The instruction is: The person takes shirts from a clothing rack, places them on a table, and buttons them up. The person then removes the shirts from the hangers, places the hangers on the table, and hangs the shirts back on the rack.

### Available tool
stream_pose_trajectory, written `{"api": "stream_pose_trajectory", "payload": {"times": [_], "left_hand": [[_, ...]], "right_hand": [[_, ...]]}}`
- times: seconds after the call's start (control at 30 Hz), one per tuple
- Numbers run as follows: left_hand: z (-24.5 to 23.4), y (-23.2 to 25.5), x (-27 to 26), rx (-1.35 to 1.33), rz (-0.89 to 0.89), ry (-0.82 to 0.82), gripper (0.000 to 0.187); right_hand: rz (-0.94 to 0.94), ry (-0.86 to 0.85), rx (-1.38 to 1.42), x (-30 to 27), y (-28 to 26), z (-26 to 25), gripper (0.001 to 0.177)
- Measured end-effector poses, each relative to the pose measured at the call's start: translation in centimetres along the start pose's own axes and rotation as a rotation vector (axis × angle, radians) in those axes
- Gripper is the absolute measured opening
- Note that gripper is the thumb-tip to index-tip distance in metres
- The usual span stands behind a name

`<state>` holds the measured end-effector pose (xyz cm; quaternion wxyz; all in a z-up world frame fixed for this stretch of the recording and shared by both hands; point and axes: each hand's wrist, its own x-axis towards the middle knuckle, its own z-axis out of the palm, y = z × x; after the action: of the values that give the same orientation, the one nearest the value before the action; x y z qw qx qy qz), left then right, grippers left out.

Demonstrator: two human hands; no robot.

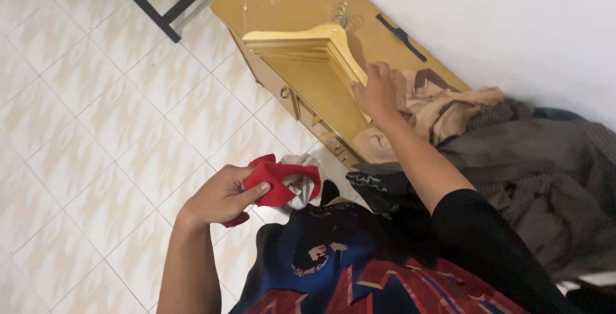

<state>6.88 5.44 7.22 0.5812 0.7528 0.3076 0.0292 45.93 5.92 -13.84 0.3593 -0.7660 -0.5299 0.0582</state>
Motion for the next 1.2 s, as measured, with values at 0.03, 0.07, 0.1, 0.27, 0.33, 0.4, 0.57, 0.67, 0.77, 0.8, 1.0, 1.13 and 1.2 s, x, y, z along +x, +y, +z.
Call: {"api": "stream_pose_trajectory", "payload": {"times": [0.03,0.07,0.1,0.27,0.33,0.4,0.57,0.67,0.77,0.8,1.0,1.13,1.2], "left_hand": [[-0.1,0.1,0.3,-0.010,0.012,0.014,0.023],[-0.2,0.2,0.5,-0.020,0.005,0.035,0.023],[-0.4,0.3,0.7,-0.032,-0.001,0.057,0.024],[-0.9,0.7,1.9,-0.116,-0.058,0.167,0.027],[-1.0,0.8,2.4,-0.128,-0.041,0.205,0.027],[-1.2,0.8,3.1,-0.167,-0.029,0.203,0.027],[-2.3,0.2,4.4,-0.231,0.019,0.127,0.026],[-2.8,0.1,5.5,-0.364,0.163,0.033,0.024],[-3.0,0.1,7.0,-0.454,0.224,-0.047,0.025],[-3.0,0.1,7.5,-0.454,0.228,-0.062,0.025],[-3.0,-0.3,9.2,-0.478,0.305,-0.209,0.028],[-3.1,-0.2,10.0,-0.451,0.341,-0.298,0.029],[-3.7,0.1,9.9,-0.450,0.332,-0.317,0.029]], "right_hand": [[-0.004,-0.033,-0.058,0.5,0.5,0.5,0.052],[-0.008,-0.064,-0.116,0.9,0.9,1.0,0.054],[0.011,-0.083,-0.138,1.0,1.3,1.5,0.049],[0.099,-0.101,-0.189,0.8,2.4,3.2,0.044],[0.094,-0.081,-0.178,0.7,2.6,3.0,0.045],[0.068,-0.041,-0.094,0.5,2.7,2.3,0.044],[0.042,0.064,0.692,-1.2,1.0,-1.4,0.027],[0.327,-0.200,1.439,-2.0,-0.7,-5.8,0.034],[0.329,-0.334,1.796,-2.4,-3.1,-10.1,0.026],[0.269,-0.325,1.848,-2.7,-4.0,-11.2,0.025],[-0.085,-0.135,1.936,-5.3,-9.7,-12.7,0.024],[-0.046,0.015,1.773,-7.0,-11.8,-9.2,0.029],[0.022,0.009,1.700,-7.8,-12.3,-7.2,0.032]]}}
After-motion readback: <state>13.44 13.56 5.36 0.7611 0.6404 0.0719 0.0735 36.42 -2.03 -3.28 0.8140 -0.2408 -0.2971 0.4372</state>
